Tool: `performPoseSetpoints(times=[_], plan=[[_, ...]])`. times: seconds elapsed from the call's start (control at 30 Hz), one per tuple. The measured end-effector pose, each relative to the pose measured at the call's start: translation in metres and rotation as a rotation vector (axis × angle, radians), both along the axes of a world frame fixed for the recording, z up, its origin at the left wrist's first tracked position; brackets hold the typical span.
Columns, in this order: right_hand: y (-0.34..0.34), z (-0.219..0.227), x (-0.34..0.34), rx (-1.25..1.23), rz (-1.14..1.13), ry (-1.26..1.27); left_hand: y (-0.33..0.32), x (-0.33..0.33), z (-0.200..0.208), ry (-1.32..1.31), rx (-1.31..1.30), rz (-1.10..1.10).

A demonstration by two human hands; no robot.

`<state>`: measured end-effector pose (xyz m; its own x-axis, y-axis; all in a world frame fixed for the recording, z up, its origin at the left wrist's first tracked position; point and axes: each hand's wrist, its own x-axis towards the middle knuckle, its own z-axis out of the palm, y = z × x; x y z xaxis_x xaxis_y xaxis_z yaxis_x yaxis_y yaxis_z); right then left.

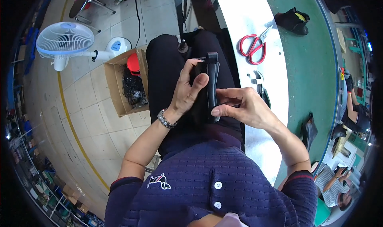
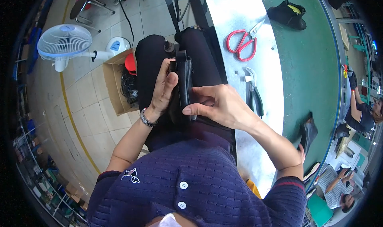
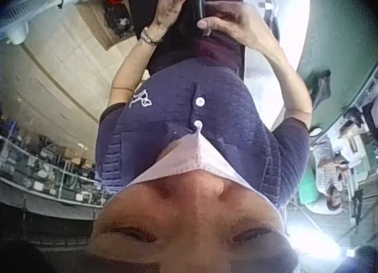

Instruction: Inspecting, trimming, and cleaning a leather boot during the manufacturing process.

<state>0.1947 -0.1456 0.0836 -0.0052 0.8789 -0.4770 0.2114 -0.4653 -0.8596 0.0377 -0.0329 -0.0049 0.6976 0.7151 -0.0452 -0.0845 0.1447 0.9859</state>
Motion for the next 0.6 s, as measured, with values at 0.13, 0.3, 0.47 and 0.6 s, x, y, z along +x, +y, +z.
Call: performPoseSetpoints(times=[0.13, 0.3, 0.47, 0.6], plan=[[0.004, -0.001, -0.008, 0.012, 0.079, -0.102, -0.006, -0.008, -0.006, 0.147, 0.036, 0.023], [0.01, 0.008, -0.022, 0.077, 0.123, -0.295, -0.003, -0.012, -0.004, 0.137, 0.021, 0.059], [0.005, 0.017, -0.03, -0.014, 0.171, -0.391, -0.017, -0.012, -0.015, 0.064, 0.032, 0.099], [-0.04, 0.008, -0.032, 0.046, 0.067, -0.245, -0.052, -0.019, -0.017, 0.043, 0.265, 0.103]])
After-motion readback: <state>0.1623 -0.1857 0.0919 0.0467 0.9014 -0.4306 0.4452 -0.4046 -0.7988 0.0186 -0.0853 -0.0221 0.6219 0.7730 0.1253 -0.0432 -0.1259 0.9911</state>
